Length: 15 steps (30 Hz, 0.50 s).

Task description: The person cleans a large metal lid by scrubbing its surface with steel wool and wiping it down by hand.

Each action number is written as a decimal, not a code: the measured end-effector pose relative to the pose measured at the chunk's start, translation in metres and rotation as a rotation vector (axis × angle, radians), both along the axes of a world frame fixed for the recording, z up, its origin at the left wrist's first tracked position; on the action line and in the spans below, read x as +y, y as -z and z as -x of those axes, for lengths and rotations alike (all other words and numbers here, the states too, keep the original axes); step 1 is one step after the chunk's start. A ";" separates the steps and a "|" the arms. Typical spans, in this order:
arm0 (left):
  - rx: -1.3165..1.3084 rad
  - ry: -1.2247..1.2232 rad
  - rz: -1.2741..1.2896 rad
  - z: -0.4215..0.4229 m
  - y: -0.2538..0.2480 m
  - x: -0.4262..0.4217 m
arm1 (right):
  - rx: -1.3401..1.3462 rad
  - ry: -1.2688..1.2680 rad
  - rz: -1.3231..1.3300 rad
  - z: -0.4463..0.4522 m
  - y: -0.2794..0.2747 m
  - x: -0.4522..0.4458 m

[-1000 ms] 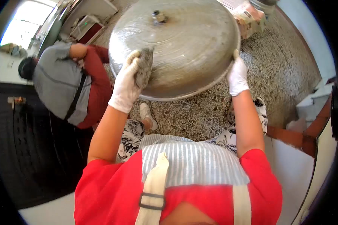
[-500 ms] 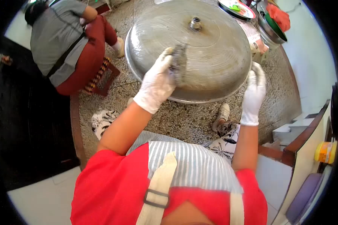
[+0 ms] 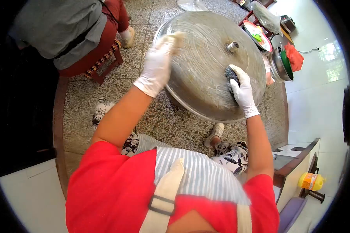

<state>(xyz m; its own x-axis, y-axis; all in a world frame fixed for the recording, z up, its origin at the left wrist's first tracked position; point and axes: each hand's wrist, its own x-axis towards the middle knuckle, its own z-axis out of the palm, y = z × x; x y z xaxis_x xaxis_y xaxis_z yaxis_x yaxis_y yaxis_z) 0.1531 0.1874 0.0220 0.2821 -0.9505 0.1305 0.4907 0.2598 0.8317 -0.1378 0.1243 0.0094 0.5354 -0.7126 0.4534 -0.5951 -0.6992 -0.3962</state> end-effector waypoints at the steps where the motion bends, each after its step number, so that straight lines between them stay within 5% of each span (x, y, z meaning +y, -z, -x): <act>1: 0.041 -0.110 -0.068 -0.022 0.019 -0.007 | -0.023 0.002 -0.036 0.002 0.003 -0.001; 6: 0.238 -0.227 -0.444 -0.064 0.108 -0.035 | 0.190 0.070 0.105 -0.006 0.007 0.000; 8: 0.402 -0.015 -0.457 -0.056 0.119 -0.039 | 0.139 0.040 0.057 -0.004 0.007 -0.004; 9: 0.571 0.044 -0.258 -0.049 0.123 -0.044 | 0.177 0.054 0.064 -0.004 0.005 -0.005; 15: 0.861 0.098 -0.381 -0.045 0.100 -0.045 | 0.126 -0.004 -0.096 -0.043 -0.009 0.007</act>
<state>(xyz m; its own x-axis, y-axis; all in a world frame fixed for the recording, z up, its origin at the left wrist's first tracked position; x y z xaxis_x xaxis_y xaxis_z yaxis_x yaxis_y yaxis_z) 0.1985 0.1423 -0.0784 0.0531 -0.9108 -0.4094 0.9805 -0.0301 0.1940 -0.0946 0.1311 0.0189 0.5864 -0.7472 0.3128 -0.6418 -0.6641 -0.3834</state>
